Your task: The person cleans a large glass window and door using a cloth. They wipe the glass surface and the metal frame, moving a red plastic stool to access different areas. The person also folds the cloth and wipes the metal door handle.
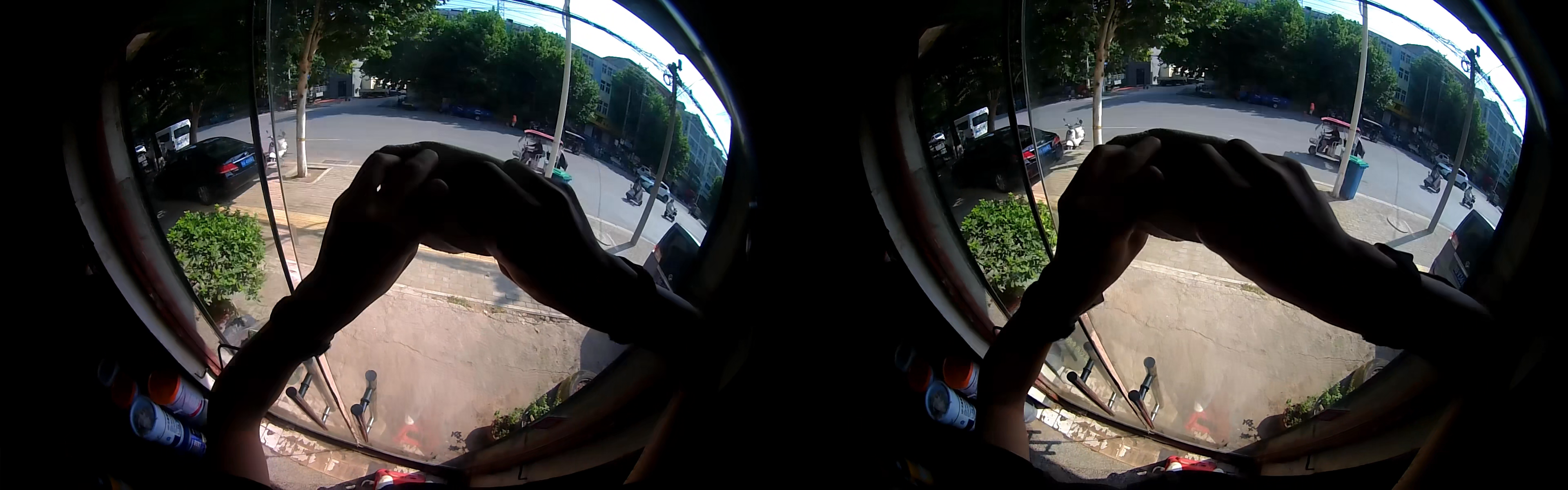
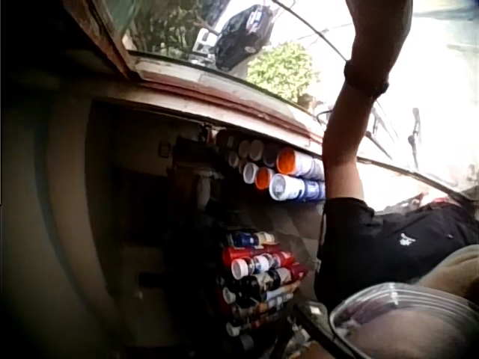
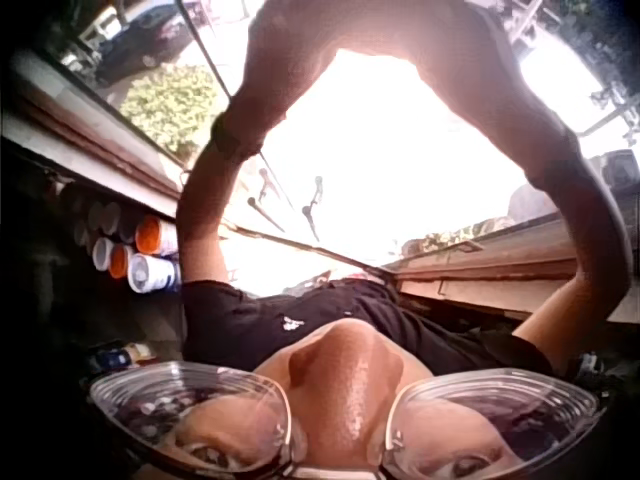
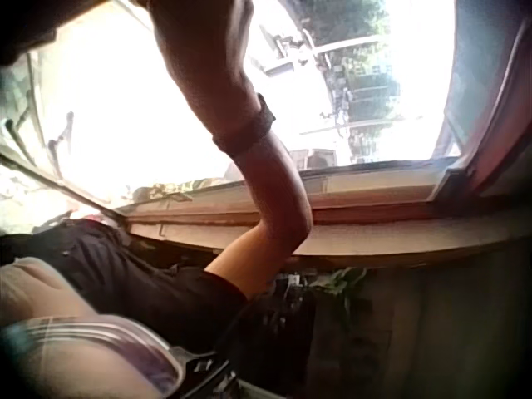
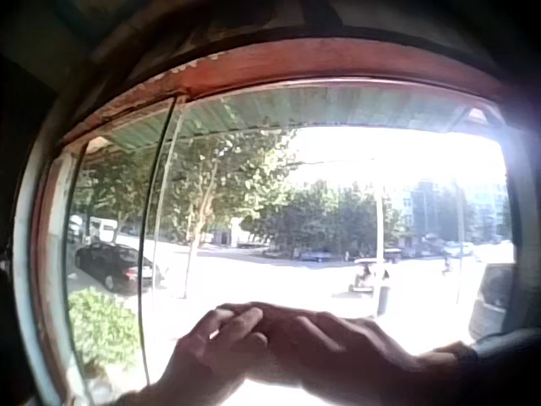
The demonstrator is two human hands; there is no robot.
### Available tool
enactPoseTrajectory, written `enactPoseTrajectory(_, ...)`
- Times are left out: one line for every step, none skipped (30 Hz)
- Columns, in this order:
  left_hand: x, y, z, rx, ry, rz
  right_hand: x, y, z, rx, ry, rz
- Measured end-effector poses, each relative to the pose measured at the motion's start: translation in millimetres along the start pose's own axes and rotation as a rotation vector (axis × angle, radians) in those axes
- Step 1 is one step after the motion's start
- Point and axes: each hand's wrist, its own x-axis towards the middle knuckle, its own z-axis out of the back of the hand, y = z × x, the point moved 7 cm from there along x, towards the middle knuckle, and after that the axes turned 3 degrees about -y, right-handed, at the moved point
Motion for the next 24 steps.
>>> enactPoseTrajectory(-37.6,-7.8,1.6,-0.129,0.075,0.133,-17.5,22.2,-9.2,-0.035,0.012,0.086)
enactPoseTrajectory(-53.6,-33.1,2.0,-0.115,0.096,0.011,-41.9,29.0,-23.8,-0.088,0.056,0.123)
enactPoseTrajectory(-61.9,-41.3,2.5,-0.035,0.164,0.016,-43.6,29.8,-30.1,-0.072,-0.008,0.163)
enactPoseTrajectory(-61.1,-33.4,4.1,-0.055,0.2,0.058,-49.9,28.3,-37.9,-0.056,-0.073,0.201)
enactPoseTrajectory(-37.5,-32.7,-2.8,-0.179,0.111,0.12,-42.4,23.6,-4.7,-0.181,0.035,0.202)
enactPoseTrajectory(-9.5,-27.2,-5.4,-0.257,0.083,0.16,-31.5,14.5,23.0,-0.263,0.041,0.198)
enactPoseTrajectory(18.1,-26.9,5.7,0.006,0.013,-0.15,-18.5,-5.2,22.8,-0.318,-0.048,0.197)
enactPoseTrajectory(48.9,-19.2,-3.3,0.045,-0.055,-0.141,-5.1,-22.4,42.0,-0.48,-0.076,0.236)
enactPoseTrajectory(74.7,-12.1,-14.9,0.094,-0.19,-0.28,-2.0,-52.4,49.8,-0.583,-0.11,0.23)
enactPoseTrajectory(126.4,-9.4,-4.9,0.03,-0.351,-0.281,19.4,-71.6,106.0,-0.67,-0.014,0.153)
enactPoseTrajectory(163.0,-1.0,33.8,0.162,-0.346,-0.353,50.3,-100.5,126.9,-0.788,-0.141,0.017)
enactPoseTrajectory(188.9,6.0,41.9,0.218,-0.379,-0.375,93.5,-54.3,146.4,-0.567,-0.168,-0.057)
enactPoseTrajectory(216.9,8.5,45.7,0.251,-0.436,-0.388,94.2,-48.4,156.3,-0.686,-0.308,0.286)
enactPoseTrajectory(214.8,4.2,43.0,0.24,-0.474,-0.424,94.4,-61.2,159.5,-0.725,-0.323,0.277)
enactPoseTrajectory(212.7,2.3,43.5,0.233,-0.514,-0.466,94.7,-65.6,162.9,-0.821,-0.349,0.344)
enactPoseTrajectory(211.7,-0.9,44.5,0.228,-0.555,-0.509,92.8,-66.6,165.5,-0.918,-0.375,0.412)
enactPoseTrajectory(214.7,-0.5,41.1,0.316,-0.524,-0.451,90.8,-66.4,164.9,-0.949,-0.4,0.44)
enactPoseTrajectory(213.6,-1.2,38.9,0.258,-0.51,-0.425,88.8,-64.4,164.2,-0.981,-0.427,0.469)
enactPoseTrajectory(211.3,-3.0,36.9,0.201,-0.496,-0.4,86.4,-60.8,163.8,-1.013,-0.456,0.498)
enactPoseTrajectory(206.7,-5.9,37.1,0.146,-0.483,-0.371,84.7,-59.7,162.3,-0.909,-0.408,0.419)
enactPoseTrajectory(194.7,-21.3,39.7,0.207,-0.429,-0.384,75.4,-53.1,156.9,-0.8,-0.365,0.335)
enactPoseTrajectory(181.5,-19.0,32.5,0.193,-0.388,-0.377,63.4,-53.8,148.7,-0.75,-0.333,0.299)
enactPoseTrajectory(162.8,-10.2,23.7,0.188,-0.346,-0.371,53.2,-50.2,141.9,-0.698,-0.309,0.264)
enactPoseTrajectory(146.4,-3.0,17.7,0.186,-0.302,-0.366,44.5,-47.3,135.4,-0.647,-0.29,0.232)
